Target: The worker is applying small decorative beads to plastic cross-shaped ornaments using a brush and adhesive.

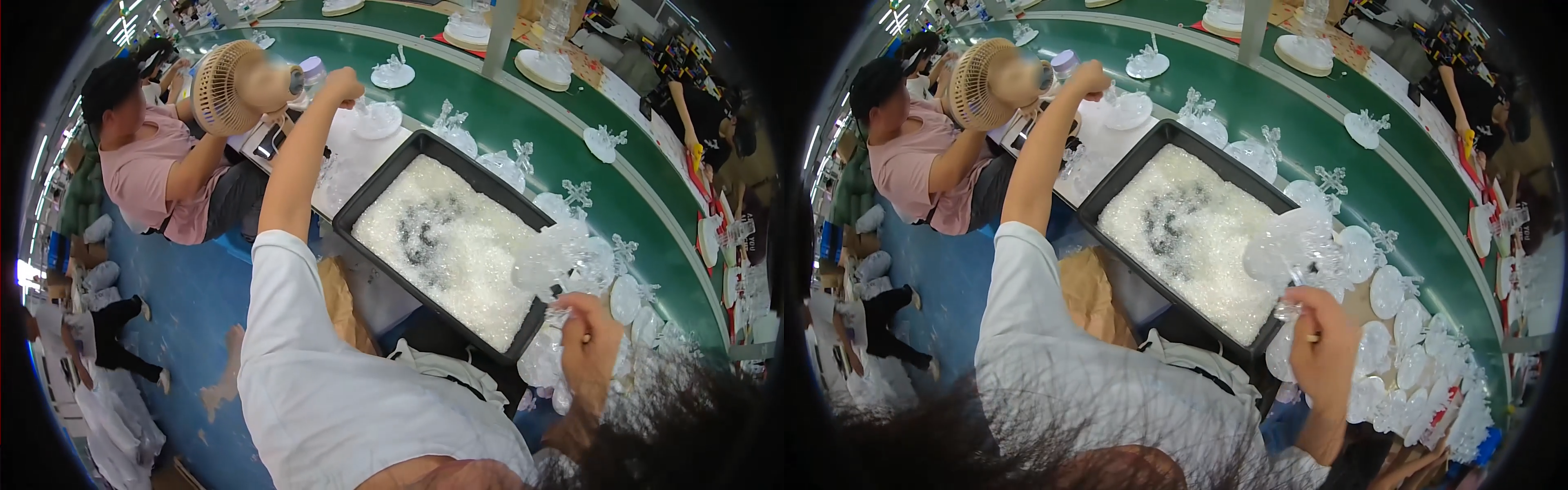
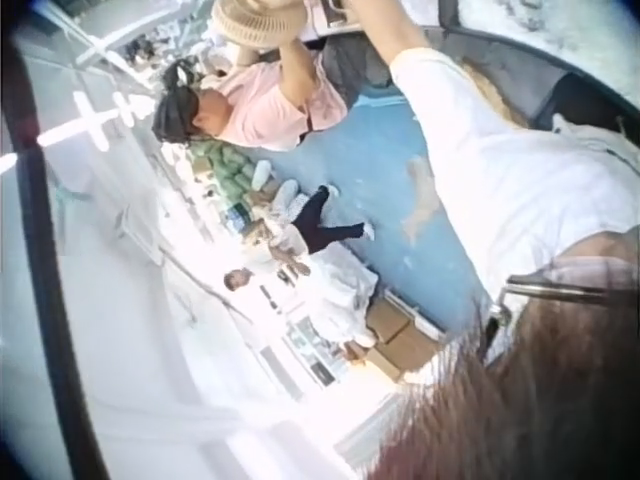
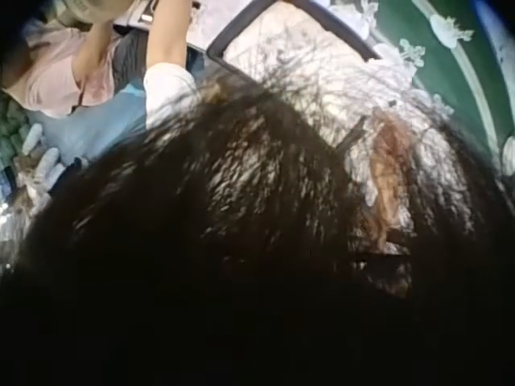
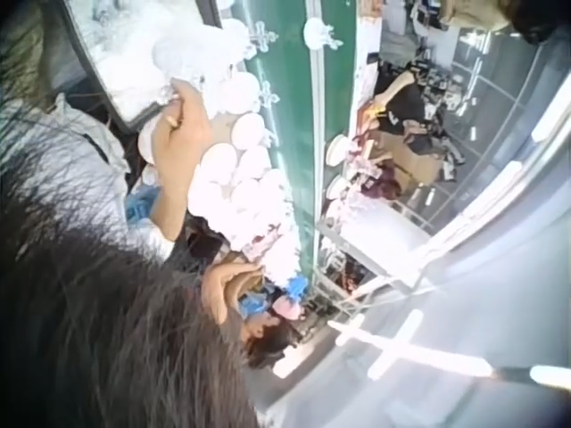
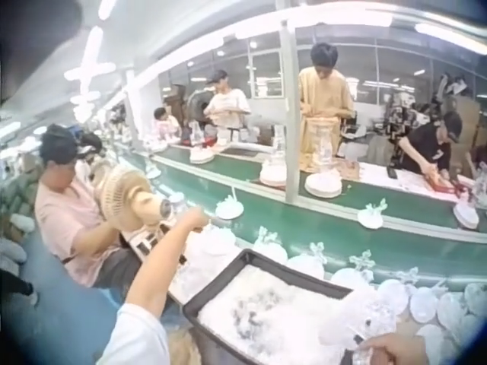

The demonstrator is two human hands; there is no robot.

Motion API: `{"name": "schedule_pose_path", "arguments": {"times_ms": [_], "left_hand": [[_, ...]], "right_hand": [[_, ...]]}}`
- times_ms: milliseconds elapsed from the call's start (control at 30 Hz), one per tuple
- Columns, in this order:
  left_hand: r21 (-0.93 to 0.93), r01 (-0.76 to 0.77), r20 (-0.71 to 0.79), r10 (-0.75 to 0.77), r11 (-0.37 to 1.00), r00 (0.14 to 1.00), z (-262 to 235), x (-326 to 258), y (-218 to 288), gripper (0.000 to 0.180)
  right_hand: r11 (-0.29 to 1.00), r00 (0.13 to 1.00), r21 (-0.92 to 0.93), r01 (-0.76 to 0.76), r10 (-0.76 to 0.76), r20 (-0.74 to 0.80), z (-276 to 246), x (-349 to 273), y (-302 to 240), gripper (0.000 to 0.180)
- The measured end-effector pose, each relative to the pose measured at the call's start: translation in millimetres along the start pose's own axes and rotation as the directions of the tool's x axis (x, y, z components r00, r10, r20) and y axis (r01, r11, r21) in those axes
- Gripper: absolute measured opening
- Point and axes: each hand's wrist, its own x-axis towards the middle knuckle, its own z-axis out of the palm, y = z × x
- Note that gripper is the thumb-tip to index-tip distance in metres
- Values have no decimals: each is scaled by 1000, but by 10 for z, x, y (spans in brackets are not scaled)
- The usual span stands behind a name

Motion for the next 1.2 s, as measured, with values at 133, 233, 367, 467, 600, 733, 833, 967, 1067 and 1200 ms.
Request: {"name": "schedule_pose_path", "arguments": {"times_ms": [133, 233, 367, 467, 600, 733, 833, 967, 1067, 1200], "left_hand": [[28, 64, 24, -65, 998, 998, -152, 27, -271, 20], [81, 101, 68, -107, 992, 992, -190, -7, -388, 17], [77, 121, 114, -129, 990, 985, -209, -180, -451, 12], [147, 141, 117, -159, 979, 980, -204, -307, -337, 21], [336, 137, -271, -44, 932, 962, -116, -802, -398, 29], [294, -75, -398, 193, 953, 897, 295, -1806, 286, 37], [200, -119, -461, 201, 972, 864, 702, -2570, 262, 44], [184, -140, -566, 221, 973, 794, 1134, -2884, 141, 50], [111, -180, -616, 210, 977, 759, 1188, -2868, 153, 51], [117, -177, -578, 212, 977, 788, 1210, -2823, 153, 51]], "right_hand": [[981, 990, -136, 140, -141, 3, -294, 327, -127, 27], [932, 940, -136, 336, -323, 112, -455, 720, -297, 27], [890, 886, -61, 451, -439, 151, -186, 1543, -562, 25], [794, 793, 54, 606, -608, 34, 286, 2340, -734, 23], [883, 867, 122, 453, -468, 171, 1233, 3201, -1129, 27], [697, 715, -164, 698, -690, 109, 2086, 4064, -672, 25], [714, 723, -181, 677, -598, 345, 2561, 4095, -696, 31], [617, 650, -258, 743, -577, 494, 2885, 4017, -735, 41], [584, 642, -299, 755, -562, 522, 2999, 4024, -639, 37], [559, 620, -332, 760, -472, 627, 3026, 4102, -604, 27]]}}
